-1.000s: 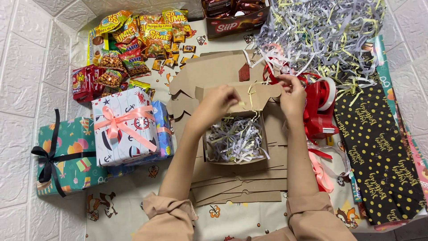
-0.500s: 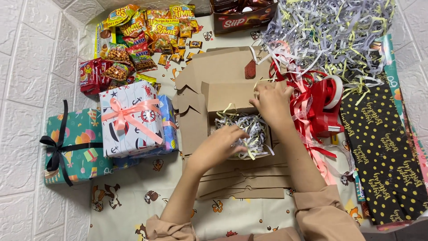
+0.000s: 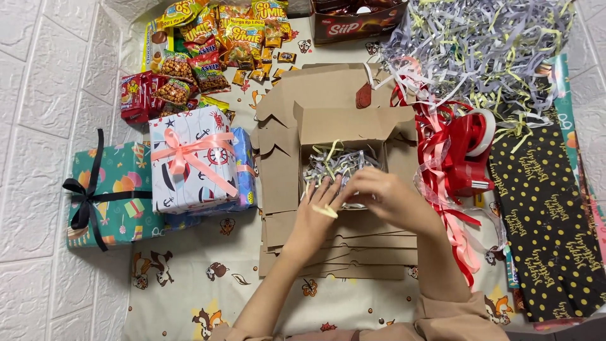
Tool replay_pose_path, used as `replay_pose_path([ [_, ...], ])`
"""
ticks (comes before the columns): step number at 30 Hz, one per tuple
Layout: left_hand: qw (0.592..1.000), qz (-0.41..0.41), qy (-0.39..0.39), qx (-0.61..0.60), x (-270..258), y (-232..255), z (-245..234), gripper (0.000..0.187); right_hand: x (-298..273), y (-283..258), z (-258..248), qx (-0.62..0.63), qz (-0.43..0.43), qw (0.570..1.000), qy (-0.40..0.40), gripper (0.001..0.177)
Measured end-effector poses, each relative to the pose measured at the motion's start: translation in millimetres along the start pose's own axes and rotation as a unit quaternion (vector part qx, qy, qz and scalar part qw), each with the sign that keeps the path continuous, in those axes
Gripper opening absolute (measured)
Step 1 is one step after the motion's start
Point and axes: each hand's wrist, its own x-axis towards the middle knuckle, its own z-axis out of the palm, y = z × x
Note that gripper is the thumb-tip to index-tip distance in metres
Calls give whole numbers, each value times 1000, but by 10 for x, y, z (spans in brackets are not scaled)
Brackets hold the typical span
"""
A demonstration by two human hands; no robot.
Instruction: Assembling a cardboard gift box and filling it with shredded paper and various snack packets
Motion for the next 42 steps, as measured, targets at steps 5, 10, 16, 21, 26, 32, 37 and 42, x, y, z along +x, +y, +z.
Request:
replay_pose_path([
  [5, 999, -21, -40, -31, -26, 22, -14, 49, -124, 238, 128, -131, 60, 989, 18, 12],
  [10, 982, -89, -102, -131, -15, -5, -369, 47, -117, 624, -148, -128, 124, 970, 164, 16],
  [16, 978, -70, -13, -197, 153, 52, -742, 35, 90, 1643, -312, -72, 224, 902, 361, 27],
  [21, 985, -57, -6, -162, 209, 52, -519, 40, 98, 1326, -289, -152, 210, 887, 383, 19],
  [26, 973, -58, -179, -132, 232, -5, -175, 56, 27, 968, -54, -189, 178, 886, 384, 24],
  [32, 967, -54, -219, -117, 203, -2, 219, 61, -125, 851, 333, -105, 201, 896, 381, 52],
  [37, 974, -55, -172, -140, 326, -38, -352, 43, 86, 360, 97, -130, 120, 897, 405, 45],
  [42, 967, -25, 146, -209, 494, -211, -831, 25, 915, 170, -228, -169, -24, 923, 345, 18],
])
